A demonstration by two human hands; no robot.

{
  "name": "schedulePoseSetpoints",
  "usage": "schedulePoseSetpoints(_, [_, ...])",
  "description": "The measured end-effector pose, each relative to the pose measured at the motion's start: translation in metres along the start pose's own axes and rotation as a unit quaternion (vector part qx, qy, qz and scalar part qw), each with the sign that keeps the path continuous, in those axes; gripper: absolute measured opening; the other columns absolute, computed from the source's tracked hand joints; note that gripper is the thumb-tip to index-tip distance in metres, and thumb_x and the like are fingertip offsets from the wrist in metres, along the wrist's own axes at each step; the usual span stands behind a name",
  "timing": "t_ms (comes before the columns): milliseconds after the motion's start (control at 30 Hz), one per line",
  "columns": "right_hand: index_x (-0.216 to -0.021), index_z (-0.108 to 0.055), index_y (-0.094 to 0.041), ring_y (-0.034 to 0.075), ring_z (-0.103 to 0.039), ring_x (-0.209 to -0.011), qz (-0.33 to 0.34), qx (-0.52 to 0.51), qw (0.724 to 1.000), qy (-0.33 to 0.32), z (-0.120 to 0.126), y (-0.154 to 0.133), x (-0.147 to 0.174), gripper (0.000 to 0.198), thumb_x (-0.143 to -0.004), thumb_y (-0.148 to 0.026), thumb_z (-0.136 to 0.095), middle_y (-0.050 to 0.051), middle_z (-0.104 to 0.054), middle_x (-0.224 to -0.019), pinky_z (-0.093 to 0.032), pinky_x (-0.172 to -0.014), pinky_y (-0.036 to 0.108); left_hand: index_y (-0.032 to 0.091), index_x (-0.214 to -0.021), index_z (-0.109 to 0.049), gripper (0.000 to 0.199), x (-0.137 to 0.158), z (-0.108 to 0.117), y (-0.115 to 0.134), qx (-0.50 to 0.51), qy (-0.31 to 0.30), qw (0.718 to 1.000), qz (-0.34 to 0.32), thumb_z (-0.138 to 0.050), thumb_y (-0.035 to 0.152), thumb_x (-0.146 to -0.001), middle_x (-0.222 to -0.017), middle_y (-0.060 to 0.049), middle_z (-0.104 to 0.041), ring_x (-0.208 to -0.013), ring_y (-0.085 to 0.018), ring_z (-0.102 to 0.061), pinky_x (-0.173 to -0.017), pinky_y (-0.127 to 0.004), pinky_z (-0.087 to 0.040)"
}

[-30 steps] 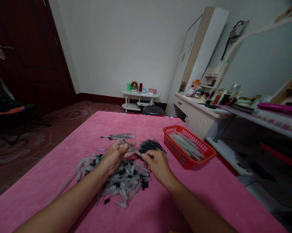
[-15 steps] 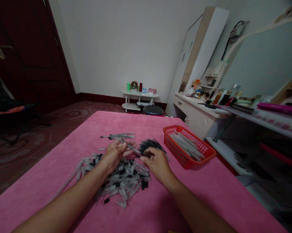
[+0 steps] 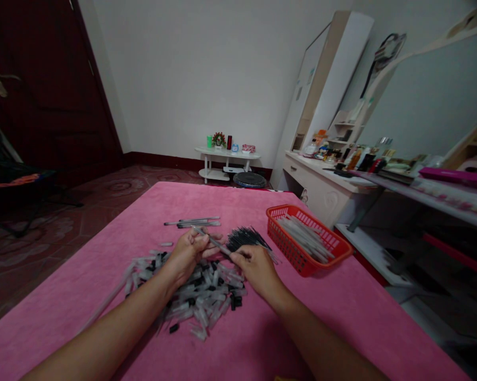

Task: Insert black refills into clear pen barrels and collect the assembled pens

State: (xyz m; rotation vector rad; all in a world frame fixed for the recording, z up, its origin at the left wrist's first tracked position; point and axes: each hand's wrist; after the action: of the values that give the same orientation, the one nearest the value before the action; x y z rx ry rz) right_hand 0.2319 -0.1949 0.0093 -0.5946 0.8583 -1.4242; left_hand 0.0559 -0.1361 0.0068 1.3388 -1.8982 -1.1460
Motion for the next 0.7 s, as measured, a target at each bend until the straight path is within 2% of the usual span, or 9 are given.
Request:
schedulePoseSetpoints(100, [-0.074, -0.065, -0.018, 0.011, -0.051, -0.053, 0.002, 0.015, 1.000, 0.020, 0.0005, -0.0008, -0.0002, 0.013, -0.071, -0.030, -0.062, -0.001, -0.061, -0.060, -0.030, -0.048, 0.020, 0.015, -0.090, -0.050, 0.031, 0.0003, -0.0004, 0.0003, 0.005, 0.002, 1.000, -0.001, -0.072, 0.021, -0.069, -0.091, -0.011, -0.070, -0.088, -0.025, -0.067, -0.082, -0.041, -0.052])
schedulePoseSetpoints(167, [-0.078, -0.065, -0.018, 0.010, -0.051, -0.054, 0.006, 0.015, 0.999, 0.029, 0.0006, -0.0012, -0.0004, 0.016, -0.066, -0.029, -0.067, -0.002, -0.062, -0.063, -0.030, -0.048, 0.020, 0.015, -0.089, -0.050, 0.032, 0.0005, -0.0010, 0.0008, 0.002, 0.013, 1.000, -0.002, -0.073, 0.020, -0.068, -0.091, -0.011, -0.070, -0.087, -0.025, -0.067, -0.081, -0.040, -0.053])
schedulePoseSetpoints(300, [-0.074, -0.064, -0.016, 0.011, -0.052, -0.055, 0.000, -0.002, 1.000, 0.001, 0.0002, -0.0002, -0.0004, 0.021, -0.077, -0.036, -0.056, 0.000, -0.062, -0.062, -0.032, -0.049, 0.020, 0.015, -0.089, -0.050, 0.032, 0.0012, -0.0028, 0.0019, 0.003, 0.020, 1.000, 0.003, -0.073, 0.019, -0.067, -0.089, -0.011, -0.071, -0.087, -0.025, -0.067, -0.079, -0.039, -0.053])
schedulePoseSetpoints(367, [-0.071, -0.064, -0.016, 0.011, -0.051, -0.053, -0.006, -0.006, 1.000, 0.000, 0.0004, 0.0000, -0.0002, 0.021, -0.078, -0.034, -0.054, 0.000, -0.060, -0.058, -0.032, -0.049, 0.021, 0.015, -0.089, -0.050, 0.031, 0.0013, -0.0030, 0.0019, 0.003, 0.018, 1.000, 0.005, -0.073, 0.019, -0.068, -0.089, -0.010, -0.070, -0.086, -0.025, -0.068, -0.078, -0.038, -0.054])
schedulePoseSetpoints(433, [-0.074, -0.063, -0.017, 0.011, -0.051, -0.054, -0.002, -0.010, 1.000, 0.017, 0.0010, -0.0006, -0.0003, 0.013, -0.072, -0.030, -0.061, -0.001, -0.061, -0.062, -0.033, -0.049, 0.020, 0.015, -0.089, -0.050, 0.031, 0.0014, -0.0026, 0.0017, 0.000, 0.017, 1.000, 0.003, -0.072, 0.019, -0.068, -0.090, -0.011, -0.070, -0.086, -0.025, -0.068, -0.078, -0.039, -0.053])
schedulePoseSetpoints(500, [-0.081, -0.063, -0.018, 0.011, -0.052, -0.055, 0.011, -0.018, 0.999, 0.031, 0.0015, -0.0011, -0.0007, 0.019, -0.066, -0.028, -0.067, -0.001, -0.063, -0.068, -0.033, -0.049, 0.020, 0.015, -0.090, -0.050, 0.030, 0.0013, -0.0018, 0.0014, -0.006, 0.016, 1.000, -0.002, -0.072, 0.020, -0.069, -0.091, -0.011, -0.070, -0.087, -0.025, -0.067, -0.078, -0.039, -0.053])
schedulePoseSetpoints(600, [-0.081, -0.064, -0.017, 0.011, -0.053, -0.055, 0.018, -0.036, 0.999, 0.008, 0.0008, 0.0007, -0.0014, 0.020, -0.074, -0.035, -0.060, 0.000, -0.062, -0.065, -0.033, -0.048, 0.020, 0.015, -0.090, -0.049, 0.028, 0.0015, -0.0011, 0.0013, -0.019, 0.010, 1.000, -0.005, -0.069, 0.020, -0.072, -0.092, -0.011, -0.070, -0.088, -0.025, -0.067, -0.080, -0.040, -0.053])
schedulePoseSetpoints(700, [-0.074, -0.065, -0.016, 0.011, -0.052, -0.052, 0.011, -0.041, 0.999, -0.017, -0.0006, 0.0045, -0.0017, 0.022, -0.080, -0.033, -0.052, 0.000, -0.059, -0.059, -0.031, -0.047, 0.020, 0.016, -0.091, -0.047, 0.027, 0.0019, -0.0015, 0.0010, -0.022, -0.001, 1.000, -0.005, -0.068, 0.020, -0.073, -0.091, -0.010, -0.070, -0.088, -0.025, -0.067, -0.082, -0.041, -0.052])
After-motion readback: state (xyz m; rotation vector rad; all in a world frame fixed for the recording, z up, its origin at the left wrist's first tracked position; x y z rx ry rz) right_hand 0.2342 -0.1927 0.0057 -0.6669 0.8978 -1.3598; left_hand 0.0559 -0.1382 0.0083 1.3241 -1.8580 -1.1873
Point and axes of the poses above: each hand's wrist, its own x-axis away from the middle knuckle, its own z-axis out of the back of the hand, y = z × x
